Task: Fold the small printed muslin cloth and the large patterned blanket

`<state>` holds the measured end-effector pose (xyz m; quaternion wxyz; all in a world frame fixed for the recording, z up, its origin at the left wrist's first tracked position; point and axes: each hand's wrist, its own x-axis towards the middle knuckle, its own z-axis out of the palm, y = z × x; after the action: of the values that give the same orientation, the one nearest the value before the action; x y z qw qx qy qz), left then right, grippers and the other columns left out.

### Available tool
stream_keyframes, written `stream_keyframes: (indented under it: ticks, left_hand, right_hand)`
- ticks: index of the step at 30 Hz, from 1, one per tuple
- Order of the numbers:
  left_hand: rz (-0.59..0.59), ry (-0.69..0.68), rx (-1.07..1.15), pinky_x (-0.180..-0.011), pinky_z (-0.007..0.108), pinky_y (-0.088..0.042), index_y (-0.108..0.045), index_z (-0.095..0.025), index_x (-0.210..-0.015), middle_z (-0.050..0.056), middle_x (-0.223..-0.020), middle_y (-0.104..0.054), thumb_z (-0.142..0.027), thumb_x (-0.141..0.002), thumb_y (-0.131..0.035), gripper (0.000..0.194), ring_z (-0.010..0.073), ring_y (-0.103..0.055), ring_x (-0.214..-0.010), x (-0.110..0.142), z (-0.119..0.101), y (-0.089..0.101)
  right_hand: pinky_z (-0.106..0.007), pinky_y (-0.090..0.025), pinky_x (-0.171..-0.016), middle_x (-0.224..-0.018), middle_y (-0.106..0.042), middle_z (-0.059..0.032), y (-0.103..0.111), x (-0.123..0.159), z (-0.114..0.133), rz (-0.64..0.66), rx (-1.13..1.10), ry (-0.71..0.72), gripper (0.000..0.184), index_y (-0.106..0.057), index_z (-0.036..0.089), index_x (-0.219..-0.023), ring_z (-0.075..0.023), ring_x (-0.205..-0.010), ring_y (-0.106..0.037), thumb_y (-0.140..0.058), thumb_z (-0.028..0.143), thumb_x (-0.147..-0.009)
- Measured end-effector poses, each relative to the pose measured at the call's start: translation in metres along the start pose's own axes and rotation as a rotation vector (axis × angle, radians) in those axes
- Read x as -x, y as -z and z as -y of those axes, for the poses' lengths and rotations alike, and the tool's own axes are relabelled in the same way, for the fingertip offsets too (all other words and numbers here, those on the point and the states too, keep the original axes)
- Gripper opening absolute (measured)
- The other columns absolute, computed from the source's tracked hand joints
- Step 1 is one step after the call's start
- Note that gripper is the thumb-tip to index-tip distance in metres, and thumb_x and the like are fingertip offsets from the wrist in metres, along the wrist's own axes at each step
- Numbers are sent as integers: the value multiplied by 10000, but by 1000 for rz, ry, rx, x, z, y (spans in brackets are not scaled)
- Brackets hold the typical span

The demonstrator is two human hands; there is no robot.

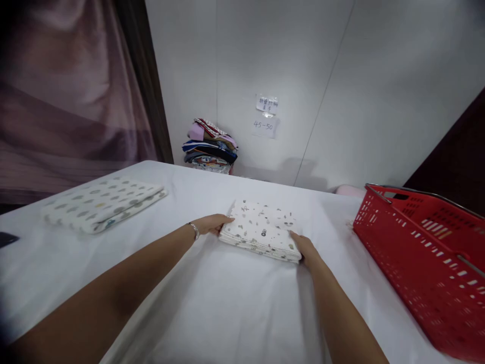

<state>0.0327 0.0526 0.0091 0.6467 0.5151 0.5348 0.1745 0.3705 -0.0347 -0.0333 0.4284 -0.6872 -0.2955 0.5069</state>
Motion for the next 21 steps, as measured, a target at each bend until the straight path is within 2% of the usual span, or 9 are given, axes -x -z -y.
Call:
stream_keyframes:
  ticks: [3,5,7,9,12,13,15,19,21]
  left_hand:
    - [10,-13,-6,-661,300,-510,-645,-118,-847,123,-888,-706,-373,-552,-783,414,261,-645,-836,9,3,-1]
    - [-26,-33,9,-659,290,-509,-630,-126,-846,107,-866,-707,-352,-546,-788,407,250,-645,-830,13,7,-2]
    - [-88,-67,38,-657,278,-506,-612,-130,-841,101,-868,-702,-358,-561,-780,398,241,-641,-834,15,13,-5]
    - [-163,-108,75,-658,270,-499,-599,-132,-831,100,-883,-696,-393,-594,-755,386,232,-634,-843,17,21,-8]
    - [-247,-164,143,-668,274,-493,-581,-139,-835,96,-885,-687,-457,-640,-704,393,221,-629,-839,18,34,-14]
    - [-267,-181,167,-674,276,-492,-576,-140,-838,94,-882,-684,-468,-648,-692,397,217,-627,-836,19,38,-16]
    - [-298,-221,208,-692,276,-489,-568,-141,-837,87,-878,-676,-464,-654,-683,389,203,-621,-835,22,45,-19]
    - [-343,-316,268,-731,262,-475,-562,-149,-792,67,-869,-662,-427,-653,-680,332,175,-606,-839,29,57,-25]
    - [-360,-358,288,-743,261,-467,-558,-158,-768,56,-852,-659,-406,-651,-678,300,166,-601,-828,31,63,-26]
  right_hand:
    - [-272,-478,-493,-769,-693,-96,1,9,0,33,18,-57,390,-612,120,-966,-194,-620,-641,-652,434,-740]
    - [-255,-448,-456,-782,-688,-87,3,15,-2,32,101,-16,405,-604,139,-981,-179,-595,-626,-657,450,-727]
    - [-251,-429,-446,-808,-681,-85,7,21,-4,-22,231,47,449,-593,149,-1026,-171,-583,-612,-634,483,-729]
    - [-270,-443,-495,-862,-671,-95,10,26,-5,-145,430,151,489,-578,149,-1090,-184,-629,-613,-607,486,-736]
    - [-329,-461,-694,-976,-648,-104,4,33,-1,-367,732,471,406,-596,159,-1090,-226,-823,-604,-563,390,-758]
    - [-338,-448,-754,-995,-644,-97,-3,35,1,-377,766,591,353,-613,168,-1055,-229,-874,-591,-540,360,-768]
    - [-328,-429,-810,-979,-651,-74,-26,42,6,-284,711,770,271,-640,192,-969,-215,-899,-579,-502,337,-786]
    - [-298,-436,-767,-884,-664,-47,-97,54,11,12,565,906,196,-655,221,-844,-194,-843,-580,-494,322,-801]
    - [-299,-436,-754,-864,-656,-37,-131,56,13,93,568,958,182,-654,222,-833,-185,-832,-574,-489,295,-811]
